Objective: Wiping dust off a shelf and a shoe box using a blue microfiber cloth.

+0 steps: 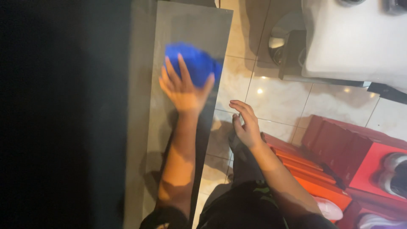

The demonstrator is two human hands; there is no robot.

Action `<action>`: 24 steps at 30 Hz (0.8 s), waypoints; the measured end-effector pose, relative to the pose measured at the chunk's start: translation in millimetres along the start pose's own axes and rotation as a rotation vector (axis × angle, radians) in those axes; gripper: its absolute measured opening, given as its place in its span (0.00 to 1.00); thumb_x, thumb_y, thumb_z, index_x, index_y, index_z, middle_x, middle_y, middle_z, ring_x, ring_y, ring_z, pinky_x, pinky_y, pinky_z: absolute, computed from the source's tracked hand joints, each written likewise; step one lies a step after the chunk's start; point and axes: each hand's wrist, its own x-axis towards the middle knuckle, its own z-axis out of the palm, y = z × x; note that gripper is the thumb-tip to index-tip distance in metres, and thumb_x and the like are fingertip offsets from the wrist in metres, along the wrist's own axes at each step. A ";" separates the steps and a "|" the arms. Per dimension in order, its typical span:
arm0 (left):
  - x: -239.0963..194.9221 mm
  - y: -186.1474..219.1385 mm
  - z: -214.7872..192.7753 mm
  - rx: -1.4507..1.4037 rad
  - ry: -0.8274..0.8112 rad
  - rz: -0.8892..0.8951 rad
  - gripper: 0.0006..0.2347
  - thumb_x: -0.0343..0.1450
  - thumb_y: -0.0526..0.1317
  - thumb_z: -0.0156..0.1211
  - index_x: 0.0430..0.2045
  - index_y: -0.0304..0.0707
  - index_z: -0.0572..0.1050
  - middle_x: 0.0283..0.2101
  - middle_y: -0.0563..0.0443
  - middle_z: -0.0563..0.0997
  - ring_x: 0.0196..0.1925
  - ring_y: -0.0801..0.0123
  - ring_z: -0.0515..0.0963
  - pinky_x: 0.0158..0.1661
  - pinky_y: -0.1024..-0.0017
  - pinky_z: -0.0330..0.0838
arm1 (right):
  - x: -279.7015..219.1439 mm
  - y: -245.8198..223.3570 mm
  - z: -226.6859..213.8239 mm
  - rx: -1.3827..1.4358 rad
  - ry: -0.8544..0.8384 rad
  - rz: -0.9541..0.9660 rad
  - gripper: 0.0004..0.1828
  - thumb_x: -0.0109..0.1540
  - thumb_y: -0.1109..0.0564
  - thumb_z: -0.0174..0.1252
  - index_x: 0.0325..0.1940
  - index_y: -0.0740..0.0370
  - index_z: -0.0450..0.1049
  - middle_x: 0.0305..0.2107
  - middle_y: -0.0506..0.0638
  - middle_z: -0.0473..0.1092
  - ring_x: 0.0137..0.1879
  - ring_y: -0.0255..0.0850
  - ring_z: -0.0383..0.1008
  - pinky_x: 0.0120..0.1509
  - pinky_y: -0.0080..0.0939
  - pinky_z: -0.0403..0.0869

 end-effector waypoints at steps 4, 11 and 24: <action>71.0 19.2 42.5 0.085 -0.036 -0.215 0.44 0.65 0.76 0.59 0.71 0.50 0.60 0.73 0.38 0.63 0.72 0.39 0.69 0.70 0.40 0.61 | 9.6 -3.7 -7.7 -0.068 -0.039 0.017 0.16 0.68 0.68 0.46 0.58 0.64 0.72 0.55 0.59 0.72 0.63 0.53 0.72 0.71 0.51 0.69; 118.9 53.2 80.4 -0.025 -0.113 -0.105 0.29 0.68 0.65 0.61 0.64 0.64 0.71 0.71 0.46 0.64 0.70 0.45 0.67 0.70 0.43 0.57 | 11.6 -5.9 -28.6 -0.090 -0.008 0.074 0.14 0.69 0.65 0.47 0.57 0.63 0.73 0.52 0.56 0.73 0.60 0.52 0.74 0.68 0.50 0.71; -89.5 110.8 -105.3 -1.950 -0.960 -0.529 0.18 0.70 0.53 0.60 0.47 0.40 0.79 0.37 0.52 0.83 0.39 0.73 0.84 0.41 0.69 0.80 | -75.1 -15.5 -36.1 1.190 0.390 0.197 0.40 0.66 0.32 0.52 0.74 0.59 0.60 0.61 0.60 0.69 0.64 0.55 0.73 0.69 0.62 0.71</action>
